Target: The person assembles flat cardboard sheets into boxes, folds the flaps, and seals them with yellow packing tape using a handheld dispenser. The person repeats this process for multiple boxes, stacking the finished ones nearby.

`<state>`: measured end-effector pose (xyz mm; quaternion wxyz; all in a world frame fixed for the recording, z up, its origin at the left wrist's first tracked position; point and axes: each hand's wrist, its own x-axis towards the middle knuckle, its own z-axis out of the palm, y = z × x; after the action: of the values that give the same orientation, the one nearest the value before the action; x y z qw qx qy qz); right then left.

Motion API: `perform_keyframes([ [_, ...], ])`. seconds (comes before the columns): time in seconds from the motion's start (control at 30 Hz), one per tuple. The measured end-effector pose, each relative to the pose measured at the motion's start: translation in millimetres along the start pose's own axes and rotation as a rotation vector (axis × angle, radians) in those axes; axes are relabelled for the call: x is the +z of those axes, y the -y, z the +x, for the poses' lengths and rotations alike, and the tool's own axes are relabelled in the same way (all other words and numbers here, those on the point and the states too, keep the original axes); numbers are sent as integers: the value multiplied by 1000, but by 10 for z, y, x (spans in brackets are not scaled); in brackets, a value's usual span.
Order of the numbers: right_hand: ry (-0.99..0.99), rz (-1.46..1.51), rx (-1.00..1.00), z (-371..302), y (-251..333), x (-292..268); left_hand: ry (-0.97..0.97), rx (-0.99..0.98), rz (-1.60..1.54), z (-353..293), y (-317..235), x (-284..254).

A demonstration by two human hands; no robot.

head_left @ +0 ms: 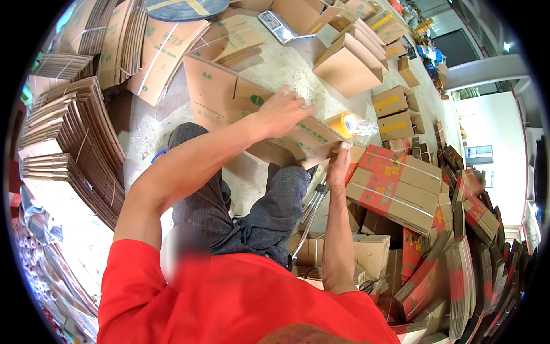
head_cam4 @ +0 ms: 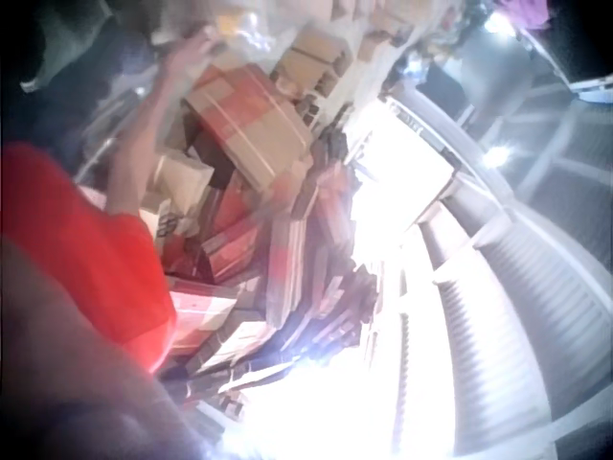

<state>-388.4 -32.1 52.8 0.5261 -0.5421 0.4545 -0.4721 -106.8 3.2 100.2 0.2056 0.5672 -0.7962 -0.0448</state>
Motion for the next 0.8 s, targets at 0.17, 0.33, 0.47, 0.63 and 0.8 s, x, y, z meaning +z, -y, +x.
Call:
perform_keyframes([
  [0.17,109,-39,-110,20,-7,-136,-170,-245,-40,-422,309,-289],
  [0.33,30,38,62,165,154,-151,-83,-462,18,-619,686,-364],
  [0.47,283,-226,126,379,477,-175,-82,-493,75,-634,744,-363],
  [0.63,773,-591,311,463,1103,135,-204,-302,111,-712,621,-440],
  [0.8,886,-734,357,525,552,336,-176,-245,86,-547,686,-97],
])
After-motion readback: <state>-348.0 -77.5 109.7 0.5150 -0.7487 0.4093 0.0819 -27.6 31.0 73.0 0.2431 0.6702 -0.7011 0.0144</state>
